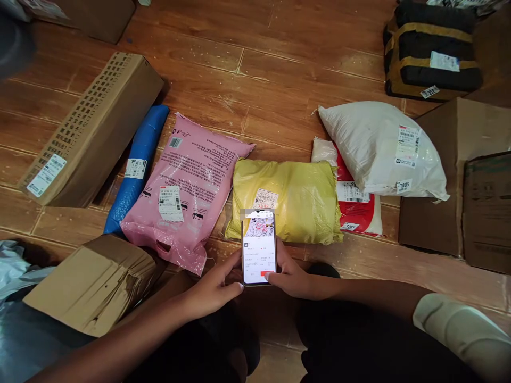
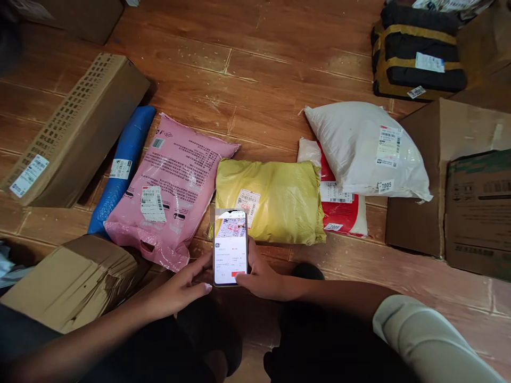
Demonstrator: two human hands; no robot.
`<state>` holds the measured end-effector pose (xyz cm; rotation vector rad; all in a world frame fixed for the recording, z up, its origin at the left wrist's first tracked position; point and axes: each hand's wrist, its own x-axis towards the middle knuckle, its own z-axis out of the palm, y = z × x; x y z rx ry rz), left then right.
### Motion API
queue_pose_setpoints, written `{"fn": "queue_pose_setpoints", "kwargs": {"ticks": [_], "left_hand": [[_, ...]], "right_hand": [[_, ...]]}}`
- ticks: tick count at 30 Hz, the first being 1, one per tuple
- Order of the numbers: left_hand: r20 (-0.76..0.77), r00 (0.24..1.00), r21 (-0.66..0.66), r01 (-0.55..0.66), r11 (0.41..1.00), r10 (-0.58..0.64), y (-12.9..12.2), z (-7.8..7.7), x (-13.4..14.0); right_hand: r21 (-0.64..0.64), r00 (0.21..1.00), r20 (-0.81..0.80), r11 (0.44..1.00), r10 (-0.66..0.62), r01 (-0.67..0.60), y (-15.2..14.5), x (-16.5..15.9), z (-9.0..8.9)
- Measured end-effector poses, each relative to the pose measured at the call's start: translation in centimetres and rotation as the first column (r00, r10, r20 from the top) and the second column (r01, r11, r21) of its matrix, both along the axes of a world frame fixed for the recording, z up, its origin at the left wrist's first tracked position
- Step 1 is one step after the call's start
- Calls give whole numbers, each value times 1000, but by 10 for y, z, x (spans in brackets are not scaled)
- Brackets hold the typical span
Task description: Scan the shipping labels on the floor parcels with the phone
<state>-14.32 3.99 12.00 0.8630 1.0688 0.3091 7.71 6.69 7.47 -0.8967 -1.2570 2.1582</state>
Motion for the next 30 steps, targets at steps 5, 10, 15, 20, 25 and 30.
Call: {"fn": "queue_pose_setpoints", "kwargs": {"ticks": [5,10,15,20,25,30], "left_hand": [[-26,1000,4,0,1000,0,0,0,0],[-42,999,-26,0,1000,-1,-16,-10,-7],[-3,1000,-147,27,989,-28,-50,-36,-19],[-7,999,-213,-48,976,48,-73,-54,-30],[-89,994,-222,-83,971,64,-75,-59,-38],[-113,992,-194,-75,978,54,-70,-60,-38]], "right_hand": [[-8,1000,0,1000,-5,5,0,-1,0],[-188,999,-41,982,13,-21,-8,0,-4],[-249,999,-28,968,38,-44,-20,6,-16],[-223,999,4,974,42,-40,-20,9,-23],[-195,1000,4,980,26,-25,-19,8,-24],[-239,1000,-14,971,9,-12,-16,10,-20]]}}
